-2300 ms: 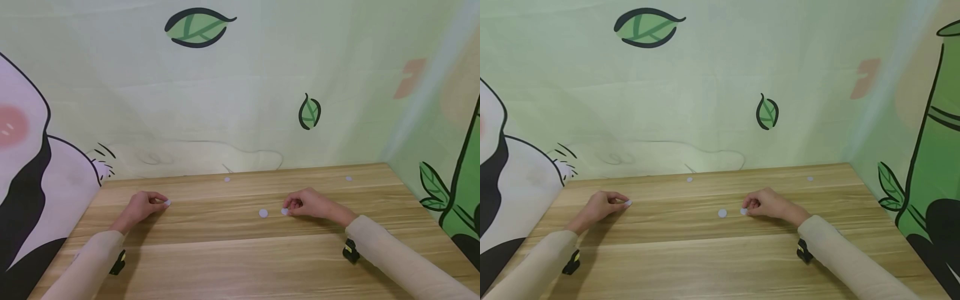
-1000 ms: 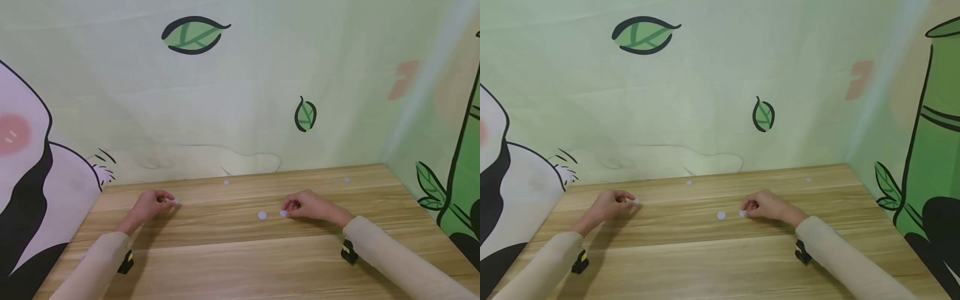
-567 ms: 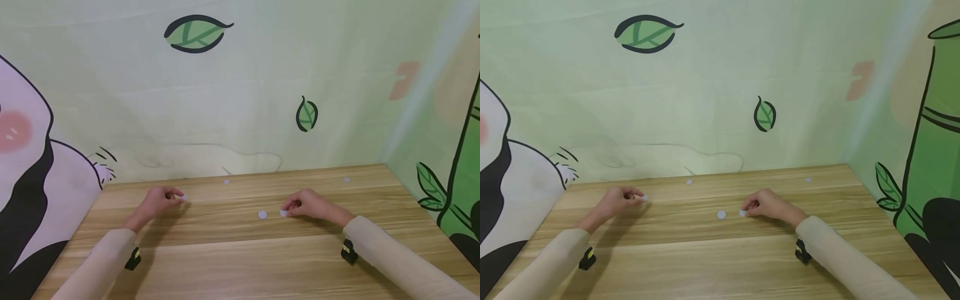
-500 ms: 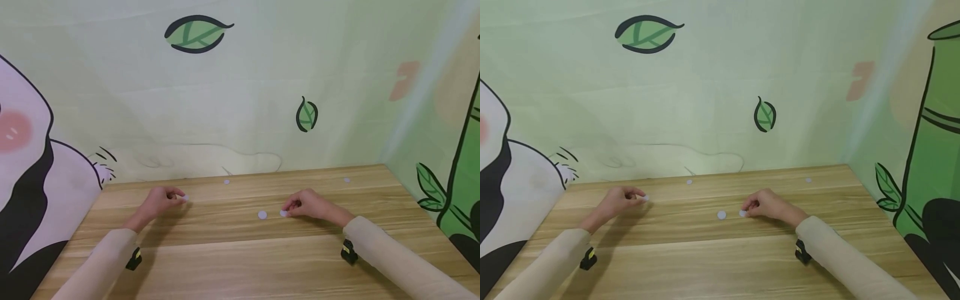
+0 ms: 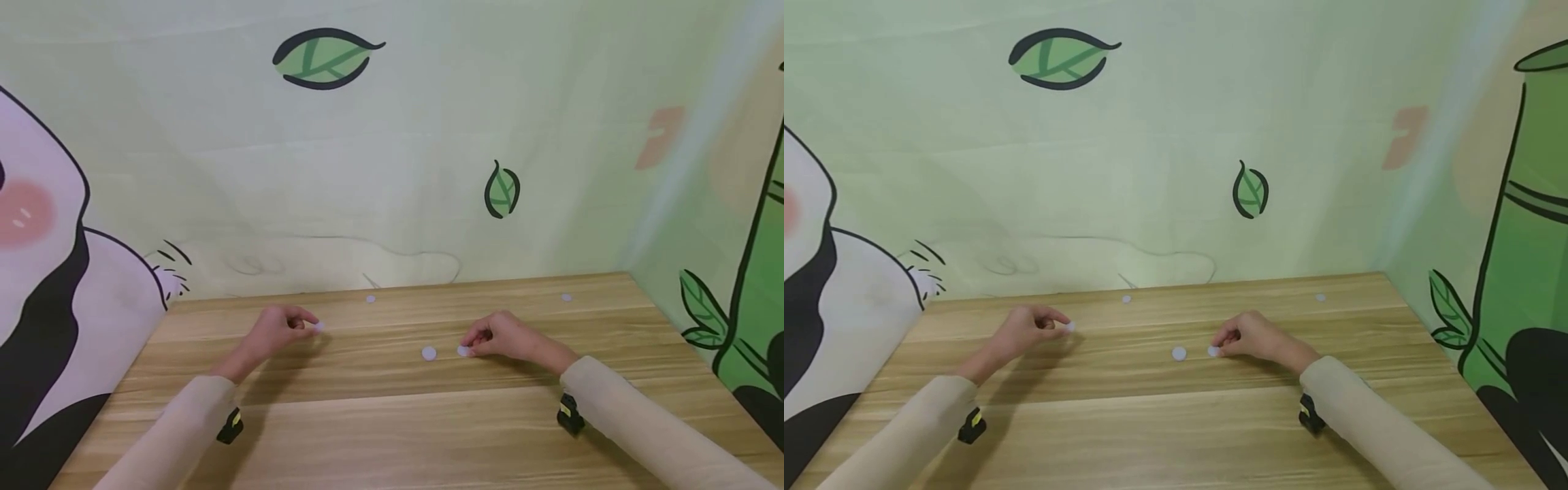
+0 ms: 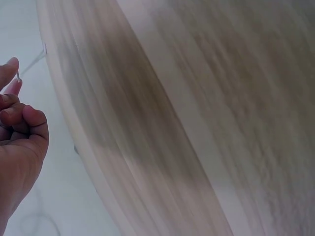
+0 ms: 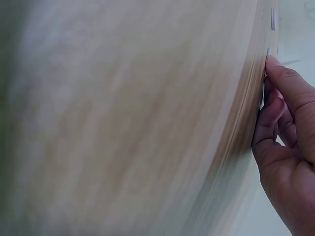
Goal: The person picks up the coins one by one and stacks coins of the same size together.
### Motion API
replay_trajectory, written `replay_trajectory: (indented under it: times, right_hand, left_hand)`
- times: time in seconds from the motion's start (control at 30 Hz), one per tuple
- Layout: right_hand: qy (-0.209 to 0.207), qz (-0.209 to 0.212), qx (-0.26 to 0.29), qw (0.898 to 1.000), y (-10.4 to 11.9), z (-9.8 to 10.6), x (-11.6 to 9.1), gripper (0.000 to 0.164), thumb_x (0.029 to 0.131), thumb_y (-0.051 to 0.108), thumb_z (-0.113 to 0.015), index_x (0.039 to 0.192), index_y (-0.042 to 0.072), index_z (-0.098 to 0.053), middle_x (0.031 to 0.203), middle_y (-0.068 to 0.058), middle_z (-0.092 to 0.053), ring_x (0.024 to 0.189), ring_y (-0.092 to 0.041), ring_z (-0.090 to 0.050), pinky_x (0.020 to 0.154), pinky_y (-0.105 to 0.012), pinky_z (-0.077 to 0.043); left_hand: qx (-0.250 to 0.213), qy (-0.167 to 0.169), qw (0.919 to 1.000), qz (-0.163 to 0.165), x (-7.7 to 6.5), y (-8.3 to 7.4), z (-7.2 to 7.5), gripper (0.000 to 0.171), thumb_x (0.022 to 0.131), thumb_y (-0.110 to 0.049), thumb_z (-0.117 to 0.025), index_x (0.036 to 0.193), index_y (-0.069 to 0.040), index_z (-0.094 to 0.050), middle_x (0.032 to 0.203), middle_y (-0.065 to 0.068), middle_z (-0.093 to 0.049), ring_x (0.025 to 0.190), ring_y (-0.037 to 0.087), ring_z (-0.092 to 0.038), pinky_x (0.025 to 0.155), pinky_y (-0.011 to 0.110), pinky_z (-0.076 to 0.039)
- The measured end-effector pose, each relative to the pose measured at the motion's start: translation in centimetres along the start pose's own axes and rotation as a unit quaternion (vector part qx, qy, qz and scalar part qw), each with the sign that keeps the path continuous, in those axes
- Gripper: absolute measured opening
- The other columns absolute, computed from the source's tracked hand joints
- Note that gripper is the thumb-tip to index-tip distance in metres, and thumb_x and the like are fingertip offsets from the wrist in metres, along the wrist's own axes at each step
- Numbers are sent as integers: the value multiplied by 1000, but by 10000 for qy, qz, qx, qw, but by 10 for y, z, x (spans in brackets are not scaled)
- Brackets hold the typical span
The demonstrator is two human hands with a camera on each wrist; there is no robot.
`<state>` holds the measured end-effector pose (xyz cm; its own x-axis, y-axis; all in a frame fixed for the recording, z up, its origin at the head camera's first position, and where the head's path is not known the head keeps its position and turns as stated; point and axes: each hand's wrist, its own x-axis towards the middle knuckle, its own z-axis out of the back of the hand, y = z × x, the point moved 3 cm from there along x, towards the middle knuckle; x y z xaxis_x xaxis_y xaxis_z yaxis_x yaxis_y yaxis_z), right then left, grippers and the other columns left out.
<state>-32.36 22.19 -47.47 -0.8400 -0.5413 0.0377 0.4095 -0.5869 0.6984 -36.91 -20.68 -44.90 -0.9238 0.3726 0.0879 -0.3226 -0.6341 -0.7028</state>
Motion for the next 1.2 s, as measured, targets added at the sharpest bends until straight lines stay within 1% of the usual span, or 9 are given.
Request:
replay_trajectory:
  times: [0.2,0.4,0.53,0.63,0.73,0.83,0.97,1.2]
  right_hand:
    - [-5,17,7,10000,-1,0,1,10,88,12,-80,97,7,-79,85,5,-72,77,-5,-58,69,-21,-51]
    - [-39,22,-34,10000,-1,0,1,9,88,11,-80,97,8,-79,84,6,-71,76,-4,-58,69,-21,-51]
    - [-24,3,-9,10000,-1,0,1,9,88,11,-80,97,8,-79,85,6,-71,77,-4,-59,69,-21,-51]
    - [-15,-17,-31,10000,-1,0,0,9,89,11,-80,97,8,-79,85,6,-72,77,-4,-59,70,-21,-52]
    - [-21,-68,-45,10000,-1,0,0,8,89,11,-79,97,9,-80,85,7,-71,77,-4,-59,70,-21,-51]
    - [-19,-12,-46,10000,0,0,-1,9,89,11,-79,97,8,-80,86,6,-72,77,-4,-59,70,-21,-52]
    - [-26,7,-32,10000,0,0,-1,9,89,11,-79,97,8,-80,86,5,-72,77,-4,-59,70,-21,-52]
    - [-34,-4,-36,10000,-1,-1,-1,9,89,11,-79,97,8,-80,86,6,-72,77,-4,-60,70,-21,-52]
  left_hand:
    - [53,39,10000,-54,1,-9,-7,15,89,-18,-80,97,-5,-78,70,-2,-56,61,11,-44,53,23,-34]
    - [-57,137,9998,-118,4,-21,-15,17,89,-19,-81,96,-5,-78,69,-2,-54,61,10,-42,52,22,-33]
    - [-95,146,9998,-88,8,-27,-22,16,87,-21,-83,94,-7,-79,69,-4,-53,60,9,-40,52,21,-31]
    - [-183,183,9996,-83,10,-32,-27,16,87,-21,-83,94,-7,-79,69,-4,-53,60,10,-40,52,22,-31]
    - [-233,237,9994,-99,13,-39,-33,16,87,-20,-82,95,-6,-78,70,-4,-53,63,11,-42,53,22,-33]
    - [-181,298,9993,-123,16,-45,-40,16,86,-20,-83,95,-7,-79,71,-4,-55,66,11,-45,56,22,-35]
    - [-144,419,9988,-190,20,-54,-50,16,87,-22,-83,95,-8,-79,72,-4,-55,66,11,-46,56,22,-36]
    - [-249,531,9971,-487,26,-68,-64,16,87,-22,-83,94,-8,-78,68,-5,-55,63,9,-44,55,21,-35]
